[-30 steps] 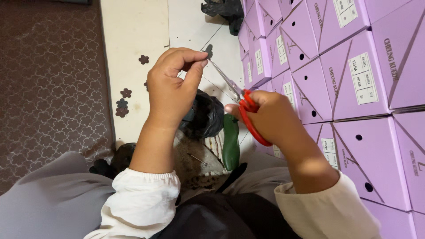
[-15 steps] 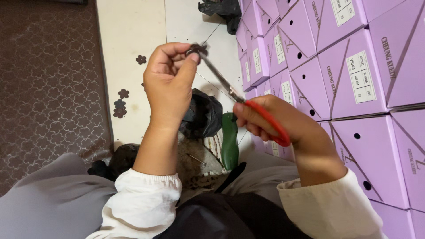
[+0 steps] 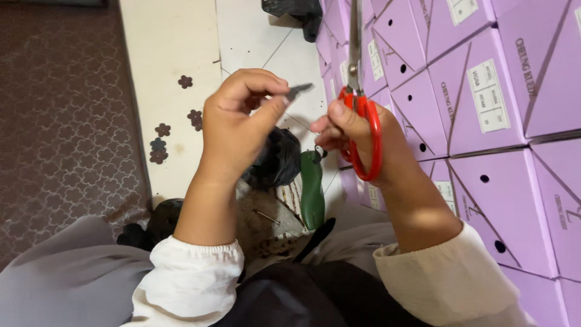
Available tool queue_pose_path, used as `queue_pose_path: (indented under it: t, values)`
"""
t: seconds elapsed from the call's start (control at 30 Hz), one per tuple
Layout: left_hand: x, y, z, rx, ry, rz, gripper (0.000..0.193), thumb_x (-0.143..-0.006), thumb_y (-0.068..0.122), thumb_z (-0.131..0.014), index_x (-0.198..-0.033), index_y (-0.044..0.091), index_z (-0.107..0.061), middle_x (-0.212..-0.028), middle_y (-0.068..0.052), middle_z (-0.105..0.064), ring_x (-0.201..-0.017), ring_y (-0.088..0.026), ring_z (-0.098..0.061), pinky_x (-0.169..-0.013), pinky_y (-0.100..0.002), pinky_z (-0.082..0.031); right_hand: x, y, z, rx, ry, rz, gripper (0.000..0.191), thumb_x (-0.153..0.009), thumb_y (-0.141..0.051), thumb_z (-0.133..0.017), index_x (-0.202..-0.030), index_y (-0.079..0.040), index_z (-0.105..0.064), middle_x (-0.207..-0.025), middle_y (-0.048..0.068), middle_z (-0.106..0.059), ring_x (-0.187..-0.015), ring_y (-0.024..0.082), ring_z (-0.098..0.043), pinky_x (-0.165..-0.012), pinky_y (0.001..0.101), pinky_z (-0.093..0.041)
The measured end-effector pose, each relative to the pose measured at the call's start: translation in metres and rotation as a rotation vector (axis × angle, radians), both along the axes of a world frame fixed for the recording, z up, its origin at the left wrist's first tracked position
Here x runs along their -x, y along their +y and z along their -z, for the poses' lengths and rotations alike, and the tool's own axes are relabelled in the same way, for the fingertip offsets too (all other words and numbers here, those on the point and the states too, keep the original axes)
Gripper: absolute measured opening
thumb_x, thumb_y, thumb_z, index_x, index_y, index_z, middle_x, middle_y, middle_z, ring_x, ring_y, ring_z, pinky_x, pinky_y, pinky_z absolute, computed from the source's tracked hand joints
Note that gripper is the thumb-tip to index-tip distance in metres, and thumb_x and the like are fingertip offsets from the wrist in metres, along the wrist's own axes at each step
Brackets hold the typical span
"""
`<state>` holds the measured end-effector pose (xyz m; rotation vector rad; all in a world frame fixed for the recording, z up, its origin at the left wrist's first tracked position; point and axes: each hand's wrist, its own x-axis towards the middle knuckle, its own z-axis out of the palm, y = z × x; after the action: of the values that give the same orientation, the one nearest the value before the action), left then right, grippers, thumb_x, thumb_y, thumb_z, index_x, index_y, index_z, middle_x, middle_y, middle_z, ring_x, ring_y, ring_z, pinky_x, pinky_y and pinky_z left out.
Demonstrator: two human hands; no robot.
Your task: The person uses red-handled scissors to trim the edges of small dark flower-shaped craft pieces. They pick up each piece, trim it, and place it on the floor, repeating the process for several items.
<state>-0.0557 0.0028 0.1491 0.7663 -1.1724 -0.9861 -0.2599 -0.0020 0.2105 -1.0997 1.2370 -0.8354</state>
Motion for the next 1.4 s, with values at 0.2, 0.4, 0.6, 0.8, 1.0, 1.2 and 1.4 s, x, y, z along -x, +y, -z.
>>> queue_pose_path:
  t: [0.2, 0.4, 0.6, 0.8, 1.0, 1.2, 1.4]
  values:
    - [0.01, 0.012, -0.01, 0.172, -0.344, -0.048, 0.017, -0.092, -0.004, -0.075, -0.104, 0.009, -0.075, -0.108, -0.004, -0.063, -0.101, -0.016, -0.067, -0.09, -0.025, -0.056, 0.002, 0.007, -0.001, 0.108, -0.155, 0.036, 0.023, -0.09, -0.018, -0.075, -0.097, -0.005, -0.057, -0.083, 0.01, -0.068, -0.072, 0.016, -0.066, -0.061, 0.0303, -0.05]
    - [0.01, 0.01, -0.014, -0.108, 0.162, 0.249, 0.028, -0.091, 0.002, -0.066, -0.119, 0.006, -0.066, -0.115, -0.001, -0.064, -0.106, -0.009, -0.061, -0.096, -0.023, -0.053, 0.001, 0.007, 0.003, 0.262, -0.157, 0.088, 0.017, -0.09, -0.005, -0.072, -0.096, -0.005, -0.056, -0.09, 0.007, -0.067, -0.082, 0.016, -0.073, -0.074, 0.028, -0.058]
    - [0.013, 0.008, -0.004, -0.287, 0.144, 0.288, 0.013, -0.1, 0.007, -0.071, -0.11, -0.001, -0.073, -0.094, -0.001, -0.069, -0.082, -0.005, -0.059, -0.075, -0.021, -0.049, 0.001, 0.012, 0.008, 0.355, -0.08, -0.002, 0.015, -0.095, -0.003, -0.073, -0.099, -0.004, -0.058, -0.097, 0.008, -0.067, -0.087, 0.013, -0.071, -0.081, 0.0256, -0.059]
    - [0.013, 0.007, 0.0, -0.352, 0.202, 0.32, 0.011, -0.098, 0.006, -0.071, -0.108, 0.0, -0.073, -0.091, 0.0, -0.072, -0.078, -0.005, -0.062, -0.072, -0.02, -0.051, 0.001, 0.01, 0.011, 0.333, -0.116, 0.045, 0.017, -0.094, -0.004, -0.074, -0.098, -0.005, -0.057, -0.095, 0.008, -0.068, -0.084, 0.013, -0.071, -0.077, 0.0247, -0.058]
    - [0.013, 0.007, -0.002, -0.395, 0.242, 0.384, 0.008, -0.097, 0.002, -0.069, -0.105, 0.001, -0.069, -0.089, -0.001, -0.07, -0.076, -0.006, -0.062, -0.071, -0.021, -0.051, 0.0, 0.01, 0.01, 0.281, -0.139, 0.025, 0.018, -0.093, -0.005, -0.075, -0.098, -0.005, -0.057, -0.094, 0.009, -0.069, -0.083, 0.013, -0.07, -0.077, 0.0256, -0.059]
    - [0.009, 0.009, -0.004, -0.486, 0.363, 0.532, 0.006, -0.098, 0.004, -0.066, -0.103, 0.002, -0.069, -0.091, -0.002, -0.07, -0.079, -0.008, -0.061, -0.075, -0.023, -0.051, 0.001, 0.011, 0.007, 0.23, -0.158, -0.02, 0.02, -0.093, -0.005, -0.074, -0.099, -0.006, -0.056, -0.093, 0.008, -0.069, -0.082, 0.012, -0.069, -0.077, 0.0248, -0.058]
    - [0.018, 0.006, 0.002, -0.609, 0.456, 0.419, 0.007, -0.095, 0.003, -0.065, -0.099, 0.004, -0.071, -0.083, 0.001, -0.066, -0.07, -0.008, -0.059, -0.065, -0.022, -0.049, -0.002, 0.011, 0.005, 0.236, -0.023, 0.028, 0.022, -0.092, -0.014, -0.078, -0.094, -0.009, -0.057, -0.077, 0.0, -0.058, -0.063, 0.007, -0.052, -0.057, 0.0231, -0.042]
